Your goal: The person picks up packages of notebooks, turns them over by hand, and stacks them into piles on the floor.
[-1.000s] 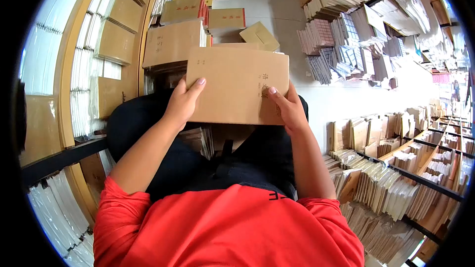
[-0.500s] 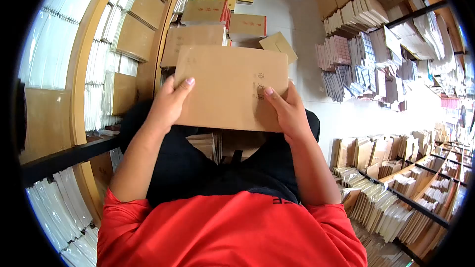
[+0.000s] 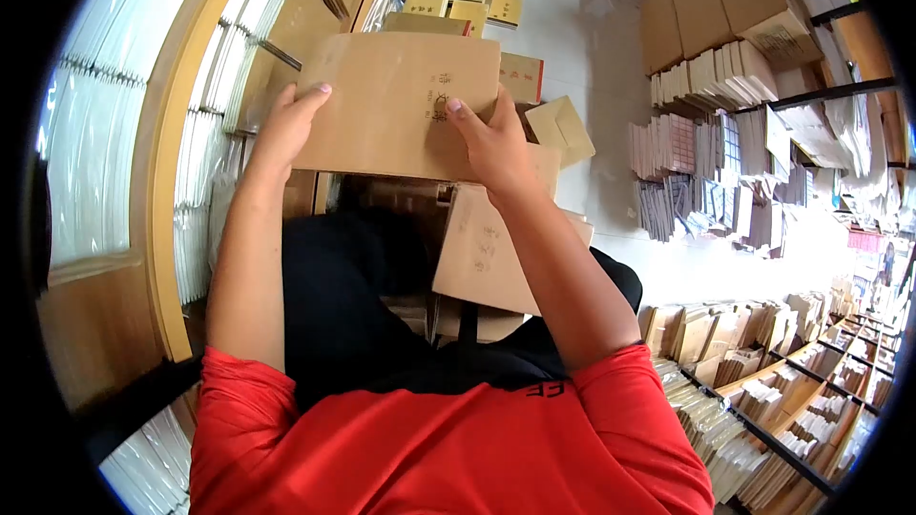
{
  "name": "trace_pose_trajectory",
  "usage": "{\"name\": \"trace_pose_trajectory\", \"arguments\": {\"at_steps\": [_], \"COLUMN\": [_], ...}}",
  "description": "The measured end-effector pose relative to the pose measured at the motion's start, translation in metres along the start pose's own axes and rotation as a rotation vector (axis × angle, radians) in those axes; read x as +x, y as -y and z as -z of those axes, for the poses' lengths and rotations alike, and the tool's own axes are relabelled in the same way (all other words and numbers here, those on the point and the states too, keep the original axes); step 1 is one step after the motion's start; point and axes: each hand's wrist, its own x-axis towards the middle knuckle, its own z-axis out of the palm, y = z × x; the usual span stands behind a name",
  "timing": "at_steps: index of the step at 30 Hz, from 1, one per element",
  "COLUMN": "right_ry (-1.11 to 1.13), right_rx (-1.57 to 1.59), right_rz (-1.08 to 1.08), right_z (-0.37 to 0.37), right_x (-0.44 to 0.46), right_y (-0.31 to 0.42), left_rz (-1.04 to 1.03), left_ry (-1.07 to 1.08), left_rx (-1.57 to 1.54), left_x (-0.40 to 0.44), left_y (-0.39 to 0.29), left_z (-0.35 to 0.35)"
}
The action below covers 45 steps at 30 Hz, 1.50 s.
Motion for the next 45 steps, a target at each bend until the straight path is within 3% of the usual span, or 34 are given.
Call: {"name": "trace_pose_trajectory", "arguments": {"at_steps": [3, 6, 7, 13, 17, 22, 26, 29, 31, 36, 40, 42, 45], "right_ry": [0.008, 0.013, 0.016, -0.030, -0.074, -0.219, -0.313, -0.309, -0.316, -0.363, -0.452, -0.414, -0.393], "right_rx": [-0.016, -0.069, -0.095, -0.072, -0.494, -0.883, -0.927, -0.946, -0.926, -1.196, -1.297, -1.335, -1.313], "right_rz": [-0.032, -0.052, -0.049, -0.031, 0.005, 0.010, -0.059, 0.070, 0.208, 0.214, 0.199, 0.056, 0.225], "right_z": [-0.008, -0.017, -0.021, -0.039, -0.023, -0.039, -0.043, -0.019, 0.008, 0.084, 0.132, 0.139, 0.147], "right_x": [0.038, 0.064, 0.068, 0.062, 0.080, 0.063, 0.059, 0.042, 0.022, -0.061, -0.113, -0.128, -0.137], "right_y": [-0.032, -0.070, -0.079, -0.110, -0.157, -0.145, -0.146, -0.133, -0.120, -0.103, -0.131, -0.135, -0.157], "left_rz": [-0.011, 0.102, 0.112, 0.152, 0.171, 0.084, 0.005, 0.045, -0.004, -0.109, -0.122, -0.140, -0.104], "left_ry": [-0.083, 0.045, 0.038, 0.044, 0.154, 0.099, 0.126, 0.063, 0.211, 0.505, 0.650, 0.654, 0.638], "left_rx": [0.114, 0.036, 0.162, 0.231, 0.395, 0.455, 0.461, 0.728, 0.684, 0.716, 0.803, 0.784, 0.817], "left_x": [0.043, 0.056, 0.061, 0.076, 0.072, 0.091, 0.103, 0.069, 0.046, -0.015, -0.074, -0.099, -0.147], "left_y": [0.039, 0.071, 0.080, 0.109, 0.096, 0.133, 0.158, 0.106, 0.073, 0.035, 0.023, 0.042, 0.060], "left_z": [-0.005, 0.002, 0.004, 0.007, -0.006, -0.021, -0.024, -0.037, -0.039, -0.063, -0.091, -0.111, -0.129]}}
